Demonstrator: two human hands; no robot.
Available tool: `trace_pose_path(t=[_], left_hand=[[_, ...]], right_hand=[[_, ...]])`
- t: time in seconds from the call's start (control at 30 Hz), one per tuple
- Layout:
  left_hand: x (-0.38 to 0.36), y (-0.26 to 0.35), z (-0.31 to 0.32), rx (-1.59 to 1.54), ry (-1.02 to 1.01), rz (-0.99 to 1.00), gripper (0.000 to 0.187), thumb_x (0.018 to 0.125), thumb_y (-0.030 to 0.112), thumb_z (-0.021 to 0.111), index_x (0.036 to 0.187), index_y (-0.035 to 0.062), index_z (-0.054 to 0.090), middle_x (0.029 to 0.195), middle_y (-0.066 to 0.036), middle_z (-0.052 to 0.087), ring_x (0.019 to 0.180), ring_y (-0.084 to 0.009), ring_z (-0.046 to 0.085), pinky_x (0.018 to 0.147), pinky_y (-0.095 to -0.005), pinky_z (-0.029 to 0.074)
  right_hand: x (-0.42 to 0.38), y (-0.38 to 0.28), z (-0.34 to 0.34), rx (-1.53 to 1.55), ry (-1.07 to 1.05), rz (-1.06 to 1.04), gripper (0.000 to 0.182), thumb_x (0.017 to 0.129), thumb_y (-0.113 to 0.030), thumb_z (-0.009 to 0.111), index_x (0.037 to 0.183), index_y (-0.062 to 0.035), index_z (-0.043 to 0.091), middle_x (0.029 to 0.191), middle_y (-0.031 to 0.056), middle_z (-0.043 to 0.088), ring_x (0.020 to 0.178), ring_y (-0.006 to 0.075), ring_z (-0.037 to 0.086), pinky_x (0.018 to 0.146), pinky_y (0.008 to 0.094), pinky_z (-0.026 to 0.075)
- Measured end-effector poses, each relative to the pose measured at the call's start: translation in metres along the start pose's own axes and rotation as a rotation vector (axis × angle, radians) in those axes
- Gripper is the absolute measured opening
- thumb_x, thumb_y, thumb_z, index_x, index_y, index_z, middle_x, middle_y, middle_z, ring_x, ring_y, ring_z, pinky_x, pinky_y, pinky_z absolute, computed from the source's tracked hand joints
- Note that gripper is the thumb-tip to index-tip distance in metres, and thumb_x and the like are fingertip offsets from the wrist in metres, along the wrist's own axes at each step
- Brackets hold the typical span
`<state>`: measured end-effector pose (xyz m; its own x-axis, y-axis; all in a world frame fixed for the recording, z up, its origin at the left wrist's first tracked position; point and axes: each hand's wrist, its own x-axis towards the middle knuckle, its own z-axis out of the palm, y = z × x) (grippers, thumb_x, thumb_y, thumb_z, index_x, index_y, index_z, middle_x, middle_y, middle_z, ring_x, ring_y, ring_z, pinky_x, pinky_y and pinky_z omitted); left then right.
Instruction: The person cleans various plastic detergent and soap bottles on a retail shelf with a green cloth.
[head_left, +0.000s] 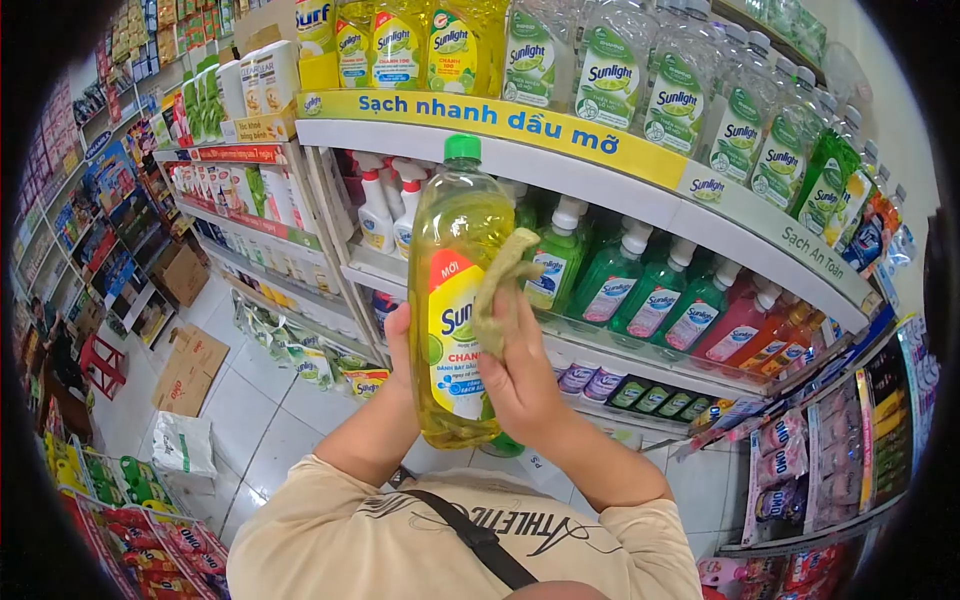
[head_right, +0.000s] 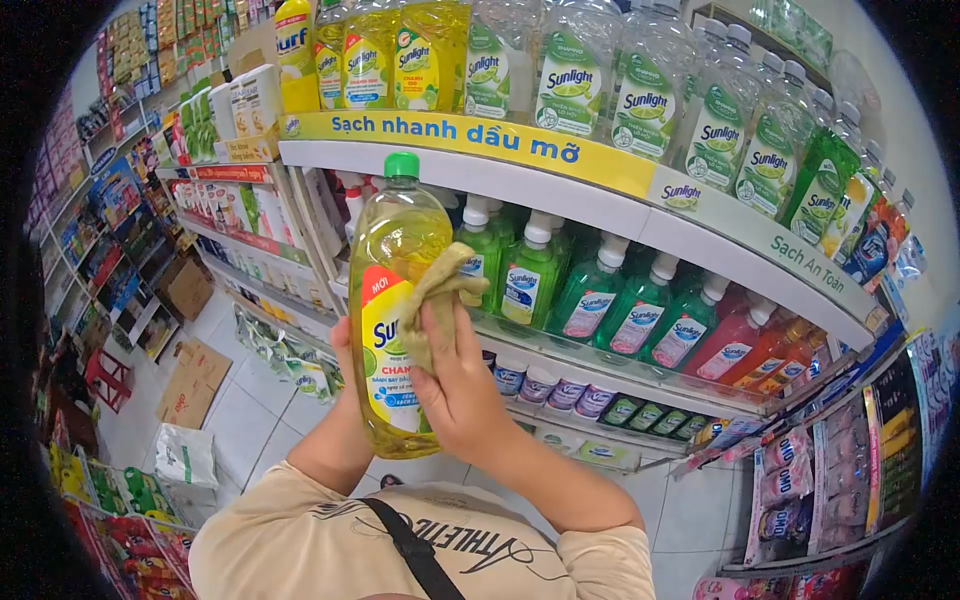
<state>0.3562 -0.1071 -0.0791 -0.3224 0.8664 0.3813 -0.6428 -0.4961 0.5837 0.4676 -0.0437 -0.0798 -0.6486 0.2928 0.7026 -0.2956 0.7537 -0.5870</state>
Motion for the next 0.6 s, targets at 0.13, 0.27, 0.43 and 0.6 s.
trace_pose_path(t=[0.13, 0.27, 0.43, 0.6], left_hand=[[-0.002, 0.009, -0.010, -0.195, -0.034, -0.070, 0.083, 0.075, 0.066, 0.035, 0.134, 0.0092, 0.028, 0.132, -0.018, 0.037, 0.117, -0.0327, 0.042, 0.098, -0.0434, 0.036], [0.002, 0.014, -0.022, -0.390, -0.126, -0.207, 0.081, 0.075, 0.065, 0.034, 0.134, 0.0098, 0.029, 0.130, -0.018, 0.040, 0.116, -0.0336, 0.043, 0.098, -0.0447, 0.035], [-0.004, -0.025, -0.031, -0.244, 0.005, -0.084, 0.061, 0.087, 0.053, 0.026, 0.136, 0.0160, 0.026, 0.137, -0.012, 0.031, 0.124, -0.0308, 0.034, 0.098, -0.0450, 0.035], [-0.005, -0.040, -0.013, -0.043, 0.321, -0.051, 0.060, 0.087, 0.052, 0.028, 0.134, 0.0151, 0.028, 0.134, -0.011, 0.034, 0.123, -0.0308, 0.034, 0.098, -0.0457, 0.035]], right_hand=[[-0.015, -0.006, 0.007, -0.095, -0.081, -0.167, 0.051, 0.080, -0.016, 0.055, 0.129, -0.0139, 0.043, 0.142, 0.0255, 0.009, 0.126, 0.0504, 0.016, 0.101, 0.0484, 0.022], [-0.012, 0.000, 0.000, -0.079, -0.212, -0.319, 0.044, 0.075, -0.016, 0.059, 0.119, -0.0214, 0.056, 0.144, 0.0158, 0.015, 0.127, 0.0530, 0.007, 0.101, 0.0602, 0.009], [0.036, 0.020, -0.037, -0.150, -0.301, -0.328, 0.036, 0.075, -0.025, 0.056, 0.111, -0.0220, 0.061, 0.138, 0.0131, 0.033, 0.127, 0.0531, 0.007, 0.102, 0.0603, 0.002], [0.030, 0.010, -0.027, -0.189, -0.405, -0.284, 0.034, 0.077, -0.028, 0.051, 0.108, -0.0181, 0.062, 0.134, 0.0096, 0.040, 0.126, 0.0464, 0.022, 0.102, 0.0581, 0.013]])
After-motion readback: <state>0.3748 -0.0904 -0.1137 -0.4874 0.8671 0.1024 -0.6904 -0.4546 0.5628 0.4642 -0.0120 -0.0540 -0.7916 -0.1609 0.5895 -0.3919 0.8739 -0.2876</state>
